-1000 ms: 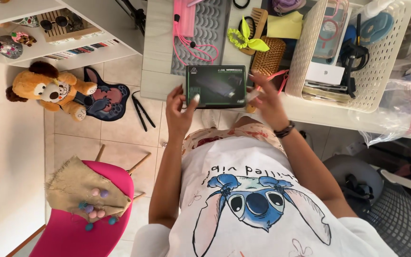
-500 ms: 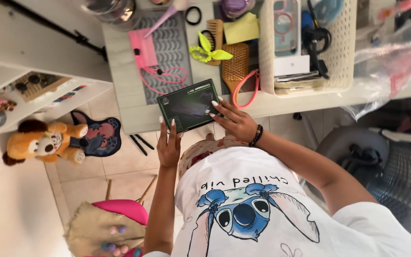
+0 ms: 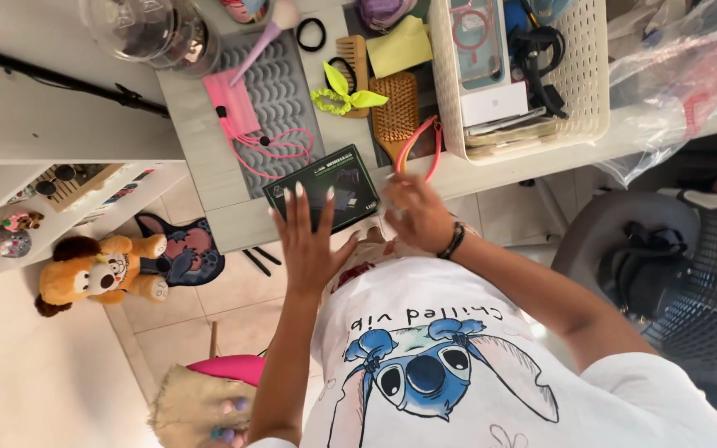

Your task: Organizing various electronic cables and accessories on a desk.

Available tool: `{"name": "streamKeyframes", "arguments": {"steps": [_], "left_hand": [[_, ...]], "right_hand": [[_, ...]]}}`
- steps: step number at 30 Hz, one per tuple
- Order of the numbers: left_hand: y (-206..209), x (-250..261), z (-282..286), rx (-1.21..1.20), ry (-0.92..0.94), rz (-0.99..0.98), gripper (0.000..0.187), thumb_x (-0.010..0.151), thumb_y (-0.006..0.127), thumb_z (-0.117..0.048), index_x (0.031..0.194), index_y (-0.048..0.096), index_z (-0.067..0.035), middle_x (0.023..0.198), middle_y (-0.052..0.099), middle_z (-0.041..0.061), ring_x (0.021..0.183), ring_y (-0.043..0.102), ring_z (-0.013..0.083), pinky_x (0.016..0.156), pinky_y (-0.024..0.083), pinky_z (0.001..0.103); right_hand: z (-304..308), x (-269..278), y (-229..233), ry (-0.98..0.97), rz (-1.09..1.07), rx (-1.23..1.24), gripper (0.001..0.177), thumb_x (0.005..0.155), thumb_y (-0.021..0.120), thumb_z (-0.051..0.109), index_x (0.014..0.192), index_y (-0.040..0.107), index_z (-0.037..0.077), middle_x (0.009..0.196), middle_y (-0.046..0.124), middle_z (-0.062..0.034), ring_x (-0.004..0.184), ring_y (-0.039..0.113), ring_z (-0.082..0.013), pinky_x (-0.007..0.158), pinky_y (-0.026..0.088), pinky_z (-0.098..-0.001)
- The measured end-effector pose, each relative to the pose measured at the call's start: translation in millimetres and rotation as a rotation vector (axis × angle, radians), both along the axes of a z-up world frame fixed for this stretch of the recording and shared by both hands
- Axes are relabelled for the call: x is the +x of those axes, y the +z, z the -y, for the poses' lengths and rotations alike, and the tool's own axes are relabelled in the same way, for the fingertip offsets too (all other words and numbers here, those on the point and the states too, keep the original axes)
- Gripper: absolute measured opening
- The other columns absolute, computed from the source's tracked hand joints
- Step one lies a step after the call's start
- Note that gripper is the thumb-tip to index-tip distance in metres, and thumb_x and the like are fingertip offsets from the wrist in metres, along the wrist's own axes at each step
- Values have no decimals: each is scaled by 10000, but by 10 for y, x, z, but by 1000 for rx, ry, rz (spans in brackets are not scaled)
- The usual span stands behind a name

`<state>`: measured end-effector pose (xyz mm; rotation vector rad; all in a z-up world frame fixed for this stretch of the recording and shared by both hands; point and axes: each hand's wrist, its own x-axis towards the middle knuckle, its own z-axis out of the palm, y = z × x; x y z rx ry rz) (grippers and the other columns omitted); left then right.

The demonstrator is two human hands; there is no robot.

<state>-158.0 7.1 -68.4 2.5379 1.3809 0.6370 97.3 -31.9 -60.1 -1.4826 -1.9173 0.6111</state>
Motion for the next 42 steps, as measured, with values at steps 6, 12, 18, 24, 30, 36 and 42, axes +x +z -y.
{"name": "streamKeyframes", "arguments": {"steps": [6, 12, 18, 24, 30, 36, 42], "left_hand": [[98, 349, -285, -118, -67, -166, 963, 816, 731, -664, 1596, 402, -205, 1646, 304, 232, 1524, 266, 447, 1216, 152, 683], [114, 343, -262, -112, -72, -222, 957, 815, 716, -674, 1603, 393, -237, 1664, 298, 218, 1532, 255, 463, 1219, 128, 691], [403, 549, -363, -372, -117, -21, 1022, 744, 737, -619, 1590, 366, -182, 1657, 275, 246, 1524, 244, 481, 1189, 153, 671], [760, 1497, -88, -1334, -284, 1118, 795, 981, 700, -447, 1576, 371, -34, 1583, 446, 191, 1460, 487, 328, 1239, 392, 489], [1280, 2378, 32, -1394, -209, 1491, 351, 1055, 650, -123, 1331, 560, 74, 1345, 648, 174, 1225, 659, 276, 1115, 534, 435], [1259, 3045, -6, -1286, -180, 1497, 273, 1014, 678, -22, 1260, 593, 58, 1135, 693, 118, 1057, 684, 201, 996, 577, 377], [585, 3631, 166, -1673, 159, 1893, 211, 1104, 640, -165, 1200, 595, 17, 960, 658, 76, 828, 640, 158, 762, 566, 336]], "right_hand": [[96, 393, -617, -238, 399, -279, 412, 759, 764, 116, 1135, 604, 68, 1178, 555, -180, 1025, 634, -372, 788, 570, -459], [190, 510, -297, -356, 104, -191, 277, 883, 648, 84, 1143, 561, 47, 1109, 635, -156, 963, 689, -317, 774, 582, -428], [485, 729, 313, -624, -1005, -68, 225, 908, 443, -28, 1124, 452, 36, 1121, 669, -248, 998, 681, -331, 766, 583, -408], [740, 1092, 959, -429, -1611, -47, 240, 864, 395, -32, 1079, 475, 38, 1052, 698, -309, 934, 695, -358, 822, 582, -426], [836, 1493, 859, -398, -1738, -97, 218, 869, 438, -76, 1051, 496, 30, 1109, 706, -272, 991, 688, -359, 877, 567, -474], [787, 2138, 808, -457, -1855, -255, 270, 786, 462, -117, 1003, 539, 25, 969, 695, -142, 1205, 645, -325, 1103, 449, -467], [474, 2739, 1305, -301, -2194, -294, 52, 798, 526, 63, 848, 530, 47, 710, 499, -63, 818, 601, -259, 994, 448, -449]]}}
